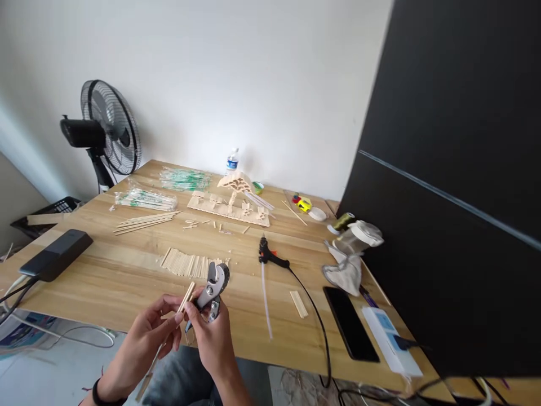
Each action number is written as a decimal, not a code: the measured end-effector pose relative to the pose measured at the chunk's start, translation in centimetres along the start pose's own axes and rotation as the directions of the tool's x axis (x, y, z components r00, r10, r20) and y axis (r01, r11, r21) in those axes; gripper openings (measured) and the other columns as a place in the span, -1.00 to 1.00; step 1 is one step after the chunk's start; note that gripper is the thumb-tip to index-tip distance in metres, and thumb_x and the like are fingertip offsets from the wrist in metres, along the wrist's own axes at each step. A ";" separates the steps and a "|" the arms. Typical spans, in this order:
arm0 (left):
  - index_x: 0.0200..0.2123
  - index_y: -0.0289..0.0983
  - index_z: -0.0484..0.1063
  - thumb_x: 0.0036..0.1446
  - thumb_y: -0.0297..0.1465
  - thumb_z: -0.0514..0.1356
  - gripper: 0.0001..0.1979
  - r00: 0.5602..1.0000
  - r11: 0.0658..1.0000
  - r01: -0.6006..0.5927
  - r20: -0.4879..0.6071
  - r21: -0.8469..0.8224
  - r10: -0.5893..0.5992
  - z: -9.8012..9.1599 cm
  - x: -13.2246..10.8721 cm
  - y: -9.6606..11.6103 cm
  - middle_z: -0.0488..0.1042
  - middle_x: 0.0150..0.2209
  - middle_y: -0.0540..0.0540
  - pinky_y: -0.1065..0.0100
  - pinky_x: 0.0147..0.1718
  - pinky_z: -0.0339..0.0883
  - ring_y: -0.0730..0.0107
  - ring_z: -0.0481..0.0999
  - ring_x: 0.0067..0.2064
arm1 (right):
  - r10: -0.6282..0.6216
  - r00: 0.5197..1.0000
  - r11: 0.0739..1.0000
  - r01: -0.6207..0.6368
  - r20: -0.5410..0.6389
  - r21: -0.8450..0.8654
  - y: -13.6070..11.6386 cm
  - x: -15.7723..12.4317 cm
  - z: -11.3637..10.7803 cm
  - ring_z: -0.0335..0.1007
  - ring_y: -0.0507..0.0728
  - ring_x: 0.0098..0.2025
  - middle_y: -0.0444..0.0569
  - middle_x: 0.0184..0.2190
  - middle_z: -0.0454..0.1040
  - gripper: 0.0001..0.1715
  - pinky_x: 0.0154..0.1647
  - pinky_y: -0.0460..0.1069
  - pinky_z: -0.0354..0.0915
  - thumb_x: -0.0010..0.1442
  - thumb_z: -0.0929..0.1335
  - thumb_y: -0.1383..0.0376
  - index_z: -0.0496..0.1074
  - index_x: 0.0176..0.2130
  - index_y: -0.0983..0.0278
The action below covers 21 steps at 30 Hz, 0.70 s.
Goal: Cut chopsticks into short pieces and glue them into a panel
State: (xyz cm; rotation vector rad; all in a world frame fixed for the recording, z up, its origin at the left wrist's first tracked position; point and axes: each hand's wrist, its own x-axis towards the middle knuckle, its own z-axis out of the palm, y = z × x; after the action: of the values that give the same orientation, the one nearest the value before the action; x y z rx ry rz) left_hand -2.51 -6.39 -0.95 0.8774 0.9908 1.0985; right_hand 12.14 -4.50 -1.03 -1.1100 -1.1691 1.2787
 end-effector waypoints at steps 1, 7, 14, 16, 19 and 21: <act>-0.07 -0.31 0.47 0.13 0.04 0.44 -0.42 1.000 1.000 0.019 -0.010 0.002 -0.019 -0.9 0.3 0.2 0.51 -0.57 0.03 0.55 -0.67 0.15 0.51 0.40 -0.63 | 0.028 0.999 0.999 -0.029 0.016 0.017 0.2 0.7 0.7 0.53 0.17 -0.31 -0.06 -0.37 0.59 -0.58 -0.22 0.01 0.47 0.22 0.54 -0.02 0.49 -0.18 0.24; -0.01 -0.30 0.42 0.20 0.16 0.31 -0.36 0.991 0.991 0.119 -0.070 0.067 -0.114 -4.8 2.2 1.3 0.52 -0.63 -0.01 0.50 -0.71 0.24 0.42 0.42 -0.68 | 0.206 0.974 0.976 -0.212 0.097 0.057 0.5 4.1 1.1 0.51 0.14 -0.39 -0.10 -0.45 0.55 -0.52 -0.30 0.01 0.46 0.20 0.56 -0.06 0.50 -0.18 0.26; -0.05 -0.24 0.51 0.09 0.19 0.34 -0.36 0.926 0.902 0.109 -0.373 0.418 0.061 -12.5 5.7 4.3 0.68 -0.31 -0.14 0.44 -0.72 0.29 0.32 0.56 -0.56 | 0.170 0.967 0.909 -0.228 -0.189 -0.349 -1.4 8.9 -9.1 0.48 0.19 -0.49 -0.09 -0.54 0.53 -0.51 -0.39 0.06 0.44 0.11 0.55 -0.11 0.55 -0.24 0.24; -0.10 -0.22 0.54 0.07 0.16 0.34 -0.41 0.890 0.791 0.160 -0.432 0.590 0.143 -14.8 6.9 5.0 0.69 -0.35 -0.11 0.42 -0.64 0.35 0.28 0.59 -0.51 | 0.194 0.960 0.843 -0.269 -0.204 -0.465 -0.9 10.2 -10.9 0.45 0.18 -0.56 -0.12 -0.58 0.52 -0.57 -0.48 0.05 0.37 0.10 0.53 -0.06 0.55 -0.28 0.22; -0.15 -0.17 0.59 0.14 0.01 0.27 -0.60 0.836 0.568 0.275 -0.486 0.775 0.257 -16.5 8.7 5.7 0.65 -0.45 -0.04 0.34 -0.44 0.45 0.17 0.67 -0.41 | 0.230 0.963 0.782 -0.271 -0.144 -0.562 0.0 11.6 -11.4 0.44 0.18 -0.61 -0.12 -0.57 0.54 -0.70 -0.52 0.03 0.32 0.12 0.47 0.03 0.50 -0.31 0.20; -0.15 -0.15 0.60 0.19 -0.10 0.22 -0.69 0.819 0.434 0.302 -0.464 0.849 0.337 -16.6 9.8 5.9 0.67 -0.41 -0.05 0.28 -0.34 0.47 0.11 0.68 -0.35 | 0.239 0.966 0.782 -0.249 -0.094 -0.571 0.2 12.2 -11.0 0.44 0.16 -0.62 -0.11 -0.54 0.57 -0.73 -0.52 0.03 0.32 0.15 0.44 0.06 0.49 -0.30 0.19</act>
State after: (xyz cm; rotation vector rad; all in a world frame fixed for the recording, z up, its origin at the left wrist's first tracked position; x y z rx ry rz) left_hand -18.50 5.81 -2.68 1.4527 2.2526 0.7781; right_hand 22.56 8.13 -2.24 -1.7683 -1.4920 1.1191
